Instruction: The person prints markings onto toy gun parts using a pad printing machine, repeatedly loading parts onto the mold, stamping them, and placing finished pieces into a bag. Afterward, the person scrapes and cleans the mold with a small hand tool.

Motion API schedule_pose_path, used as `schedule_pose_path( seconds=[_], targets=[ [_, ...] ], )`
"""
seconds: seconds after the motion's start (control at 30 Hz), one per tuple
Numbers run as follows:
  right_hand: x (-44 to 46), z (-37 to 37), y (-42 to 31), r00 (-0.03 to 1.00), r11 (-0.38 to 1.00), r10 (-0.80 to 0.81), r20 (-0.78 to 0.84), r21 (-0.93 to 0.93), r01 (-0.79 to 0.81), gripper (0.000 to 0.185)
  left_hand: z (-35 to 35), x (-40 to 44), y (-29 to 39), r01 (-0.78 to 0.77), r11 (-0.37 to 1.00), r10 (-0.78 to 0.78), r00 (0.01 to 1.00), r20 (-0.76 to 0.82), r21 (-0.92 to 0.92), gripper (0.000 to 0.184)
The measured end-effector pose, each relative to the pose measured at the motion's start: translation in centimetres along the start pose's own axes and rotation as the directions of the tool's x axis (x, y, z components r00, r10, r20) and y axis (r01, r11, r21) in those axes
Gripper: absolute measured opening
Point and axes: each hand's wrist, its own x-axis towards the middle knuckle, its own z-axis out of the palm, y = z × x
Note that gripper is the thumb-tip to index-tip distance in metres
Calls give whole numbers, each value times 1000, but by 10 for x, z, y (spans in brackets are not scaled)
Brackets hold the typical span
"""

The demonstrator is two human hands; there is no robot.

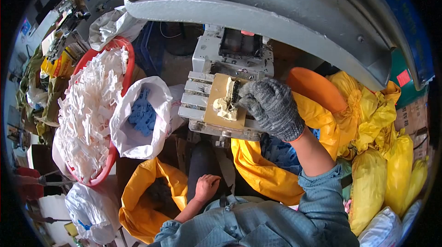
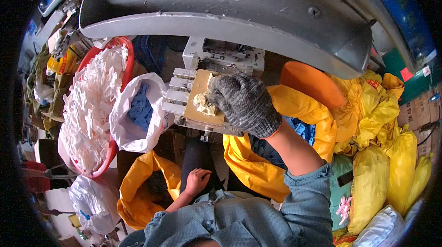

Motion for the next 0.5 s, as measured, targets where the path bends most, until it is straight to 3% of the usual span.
schedule_pose_path(
  seconds=[0.1,0.17,0.27,0.5],
  targets=[
    [0,-1,3,999,1000,2,-36,4,-2,15,-1,0,0,-4,1000,4,1000,-5,6,11],
    [4,-8,2,981,975,107,-161,208,-72,13,-1,0,1,-7,1000,7,1000,-8,4,11],
    [3,-9,9,979,966,169,-111,217,-142,17,-2,1,3,-12,1000,12,1000,-6,5,11],
    [7,-5,11,990,953,134,-53,281,-114,18,-2,1,3,41,999,-42,998,51,14,13]
  ],
)
